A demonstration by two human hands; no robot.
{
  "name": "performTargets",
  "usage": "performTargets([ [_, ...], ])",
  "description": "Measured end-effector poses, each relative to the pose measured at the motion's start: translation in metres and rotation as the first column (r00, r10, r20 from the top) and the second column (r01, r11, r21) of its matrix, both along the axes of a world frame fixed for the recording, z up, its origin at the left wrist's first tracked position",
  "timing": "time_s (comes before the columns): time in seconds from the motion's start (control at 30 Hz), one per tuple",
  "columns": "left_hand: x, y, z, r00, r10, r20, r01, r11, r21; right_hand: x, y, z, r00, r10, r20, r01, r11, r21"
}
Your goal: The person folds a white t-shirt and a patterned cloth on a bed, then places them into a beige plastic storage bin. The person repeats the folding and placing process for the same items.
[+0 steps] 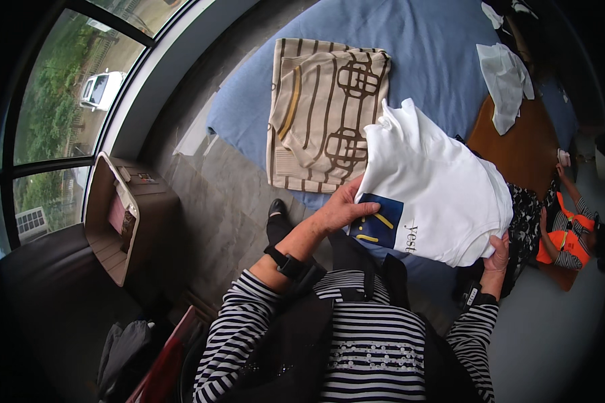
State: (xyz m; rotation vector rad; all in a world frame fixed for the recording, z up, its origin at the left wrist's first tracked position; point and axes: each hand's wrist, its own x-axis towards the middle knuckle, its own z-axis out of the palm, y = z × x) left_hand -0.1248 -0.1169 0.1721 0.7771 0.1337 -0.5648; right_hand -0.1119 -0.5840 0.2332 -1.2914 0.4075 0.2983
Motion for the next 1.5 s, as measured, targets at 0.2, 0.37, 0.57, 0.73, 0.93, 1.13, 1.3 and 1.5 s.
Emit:
performTargets([
  [0.2, -0.024, -0.088, -0.157, 0.961, -0.068, -0.267, 0.185, 0.88, 0.438, -0.026, -0.111, -0.149, 0.806, -0.23, -0.546, -0.011, 0.916, -0.401],
  [0.37, -0.082, -0.025, -0.211, 0.861, 0.299, -0.412, 0.01, 0.798, 0.602, -0.054, -0.086, -0.234, 0.679, -0.344, -0.649, -0.448, 0.506, -0.737],
  [0.57, -0.104, 0.121, -0.195, 0.668, 0.729, -0.149, -0.109, 0.294, 0.95, -0.032, 0.085, -0.222, 0.581, 0.486, -0.653, -0.538, 0.831, 0.14],
  [0.73, -0.065, 0.172, -0.216, 0.659, 0.733, -0.168, -0.115, 0.32, 0.94, 0.018, 0.198, -0.262, 0.817, 0.364, -0.448, -0.465, 0.874, -0.138],
  [0.93, -0.028, 0.183, -0.243, 0.653, 0.686, -0.322, -0.012, 0.434, 0.901, 0.055, 0.244, -0.319, 0.747, 0.271, -0.608, -0.587, 0.699, -0.41],
  [1.13, -0.028, 0.193, -0.234, 0.708, 0.425, -0.564, 0.073, 0.751, 0.657, 0.059, 0.244, -0.307, 0.679, 0.266, -0.685, -0.478, 0.867, -0.138],
  [1.3, -0.019, 0.197, -0.211, 0.693, 0.321, -0.646, 0.09, 0.85, 0.519, 0.06, 0.239, -0.273, 0.637, 0.312, -0.705, -0.341, 0.934, 0.105],
  [1.5, 0.019, 0.198, -0.143, 0.69, 0.217, -0.691, 0.039, 0.942, 0.334, 0.094, 0.237, -0.223, 0.705, 0.269, -0.656, -0.299, 0.952, 0.069],
])
